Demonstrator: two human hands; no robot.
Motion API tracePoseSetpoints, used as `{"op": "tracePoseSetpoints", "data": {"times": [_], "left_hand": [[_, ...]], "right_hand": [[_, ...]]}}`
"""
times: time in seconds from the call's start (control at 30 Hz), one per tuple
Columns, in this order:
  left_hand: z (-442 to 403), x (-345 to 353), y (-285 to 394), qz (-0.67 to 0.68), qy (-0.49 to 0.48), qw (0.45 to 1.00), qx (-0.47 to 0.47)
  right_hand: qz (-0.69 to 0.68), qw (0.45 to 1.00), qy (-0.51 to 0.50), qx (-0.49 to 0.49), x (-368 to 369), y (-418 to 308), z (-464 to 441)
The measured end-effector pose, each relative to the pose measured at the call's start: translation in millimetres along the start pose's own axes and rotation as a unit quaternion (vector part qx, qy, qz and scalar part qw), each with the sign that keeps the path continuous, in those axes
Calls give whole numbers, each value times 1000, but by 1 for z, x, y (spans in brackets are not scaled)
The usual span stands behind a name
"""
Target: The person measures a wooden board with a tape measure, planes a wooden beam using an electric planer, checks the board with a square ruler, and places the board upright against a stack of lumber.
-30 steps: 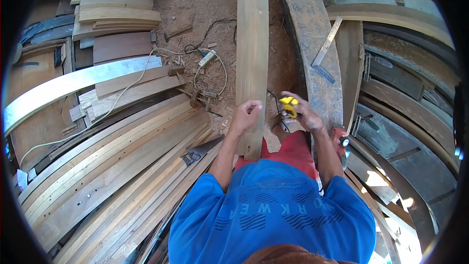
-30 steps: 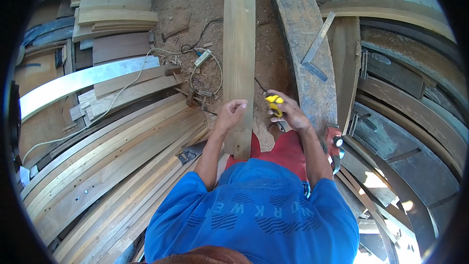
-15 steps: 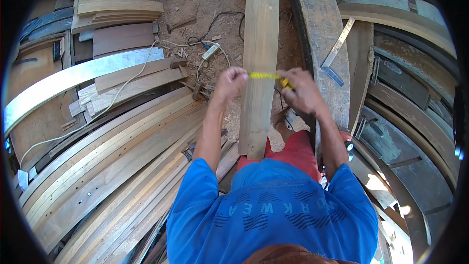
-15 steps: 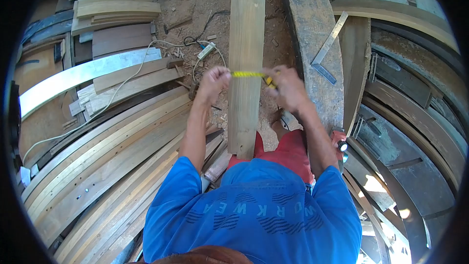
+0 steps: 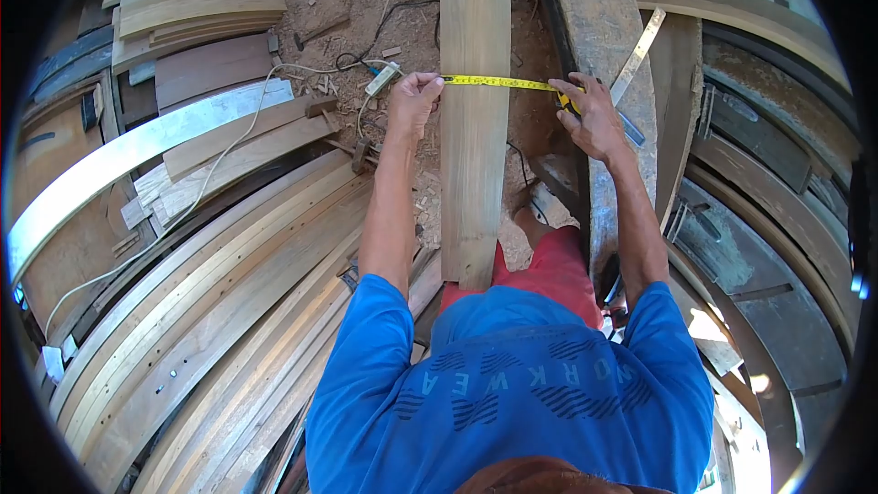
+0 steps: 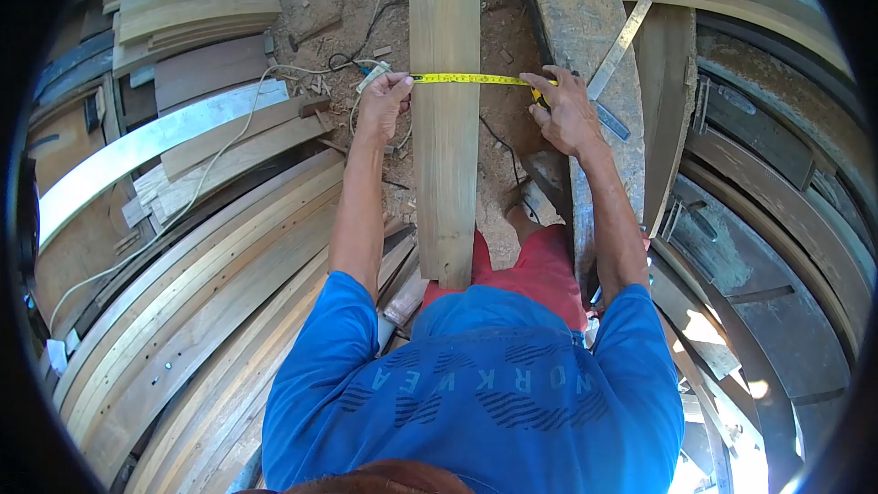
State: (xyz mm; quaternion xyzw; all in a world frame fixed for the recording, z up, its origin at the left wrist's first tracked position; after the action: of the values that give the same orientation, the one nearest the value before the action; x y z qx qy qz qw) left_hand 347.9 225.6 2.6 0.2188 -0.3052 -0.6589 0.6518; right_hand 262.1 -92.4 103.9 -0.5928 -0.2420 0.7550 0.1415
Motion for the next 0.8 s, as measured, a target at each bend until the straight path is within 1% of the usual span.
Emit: {"op": "tracePoseSetpoints", "data": {"times": [0.3,0.4,0.5,0.6,0.67,0.77,0.8], "left_hand": [[-2,3,-1,14,5,1000,-13],[-5,0,-2,-6,4,1000,-26],[2,6,0,-29,43,998,22],[35,23,1,-158,154,974,46],[30,24,-44,-177,111,976,56],[53,29,-41,-274,85,958,24],[50,29,-42,-293,96,951,17]], "right_hand": [[-2,1000,3,9,1,5,-1],[14,1000,13,3,-1,6,-2],[-18,1000,-8,-4,-7,7,-8],[-51,999,-11,-4,-19,12,-29],[-17,1000,4,-4,-35,11,-56],[11,1000,19,-10,-57,10,-101],[18,1000,23,-12,-61,14,-117]]}}
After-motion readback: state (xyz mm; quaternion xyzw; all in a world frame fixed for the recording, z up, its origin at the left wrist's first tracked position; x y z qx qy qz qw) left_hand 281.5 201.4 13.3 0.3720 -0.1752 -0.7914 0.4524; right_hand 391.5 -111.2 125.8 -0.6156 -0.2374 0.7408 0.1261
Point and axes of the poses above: each hand's wrist, its own z-axis away from the middle knuckle, its own x-axis out of the palm, y = z × x, the point moved 4 cm from there along -z, towards the middle knuckle, and after that the axes turned 10 degrees about -x, right-handed, at the moved point
